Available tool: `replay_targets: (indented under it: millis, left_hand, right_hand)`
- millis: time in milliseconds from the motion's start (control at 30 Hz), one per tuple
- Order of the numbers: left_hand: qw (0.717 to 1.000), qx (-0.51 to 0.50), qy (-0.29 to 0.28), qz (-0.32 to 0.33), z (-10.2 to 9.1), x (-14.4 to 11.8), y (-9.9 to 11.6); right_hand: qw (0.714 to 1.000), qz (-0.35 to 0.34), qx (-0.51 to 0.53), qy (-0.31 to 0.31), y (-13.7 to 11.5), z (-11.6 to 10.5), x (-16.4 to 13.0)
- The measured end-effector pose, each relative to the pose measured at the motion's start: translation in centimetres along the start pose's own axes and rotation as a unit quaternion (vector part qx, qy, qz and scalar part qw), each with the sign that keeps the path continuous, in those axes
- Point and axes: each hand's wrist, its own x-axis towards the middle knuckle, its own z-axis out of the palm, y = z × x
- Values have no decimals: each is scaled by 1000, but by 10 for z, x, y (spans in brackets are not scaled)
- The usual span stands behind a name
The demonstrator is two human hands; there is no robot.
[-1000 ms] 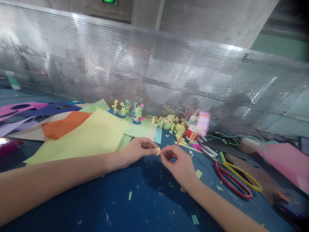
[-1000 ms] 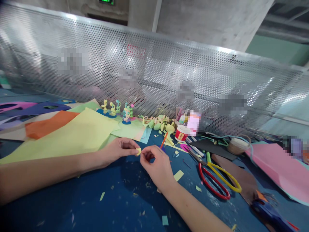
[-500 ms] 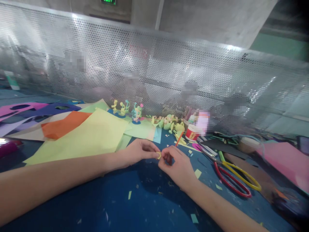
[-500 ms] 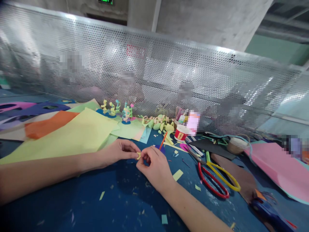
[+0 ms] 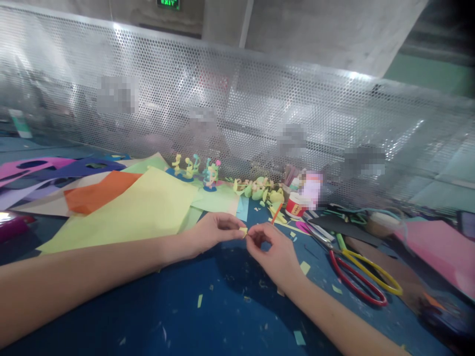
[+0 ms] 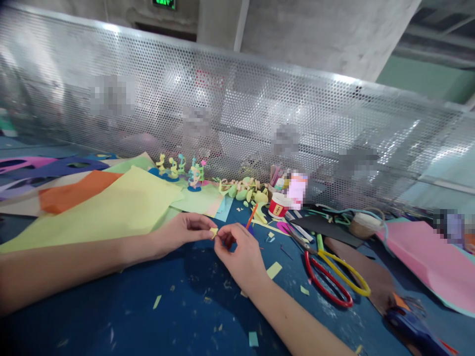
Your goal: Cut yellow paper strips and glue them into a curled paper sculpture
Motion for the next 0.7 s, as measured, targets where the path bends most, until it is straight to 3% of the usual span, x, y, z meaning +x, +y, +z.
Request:
replay_targets:
  millis: [433, 700]
  left_hand:
    - [997, 52, -59, 16, 1, -2, 0]
    - [997, 64, 31, 35, -1, 0, -3]
  right_hand:
    - [997, -45, -56, 12, -5, -1, -1]
    - [1000, 9, 18, -8, 5, 1, 3]
